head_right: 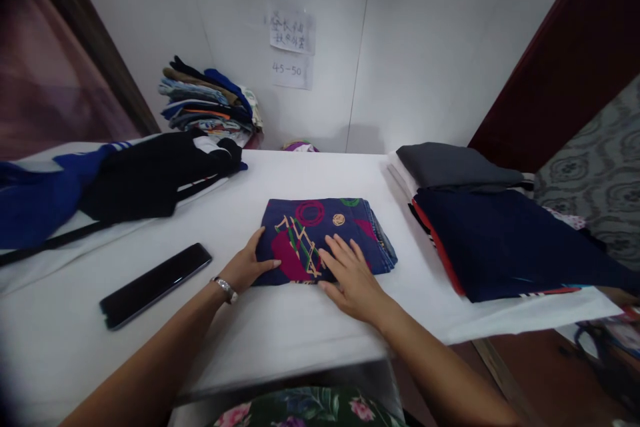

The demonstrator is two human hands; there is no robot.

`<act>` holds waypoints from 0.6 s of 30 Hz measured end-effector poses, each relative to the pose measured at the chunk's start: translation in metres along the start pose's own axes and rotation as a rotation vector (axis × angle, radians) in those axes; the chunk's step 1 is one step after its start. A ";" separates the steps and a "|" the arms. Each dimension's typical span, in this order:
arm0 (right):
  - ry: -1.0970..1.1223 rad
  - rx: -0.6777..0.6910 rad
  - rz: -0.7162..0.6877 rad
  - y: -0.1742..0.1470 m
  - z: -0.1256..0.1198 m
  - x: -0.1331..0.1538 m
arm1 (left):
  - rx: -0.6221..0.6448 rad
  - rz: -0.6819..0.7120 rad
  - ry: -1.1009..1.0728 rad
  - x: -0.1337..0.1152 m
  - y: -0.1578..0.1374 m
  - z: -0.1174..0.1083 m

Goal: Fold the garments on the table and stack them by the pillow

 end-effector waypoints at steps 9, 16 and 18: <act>-0.001 0.243 0.108 0.036 0.030 -0.057 | 0.039 -0.015 0.093 -0.006 -0.004 0.000; -0.084 0.195 0.206 0.001 0.026 -0.092 | 0.045 0.000 0.160 -0.008 -0.005 0.000; -0.072 0.205 0.215 0.004 0.021 -0.089 | 0.045 -0.005 0.170 -0.006 -0.005 0.000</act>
Point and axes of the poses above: each hand's wrist, its own y-axis towards the middle knuckle, its own z-axis out of the palm, x = y × z, the point moved 5 cm from there along y, towards the middle knuckle, and after that the axes turned 4 degrees about x, right-handed, at the moved point
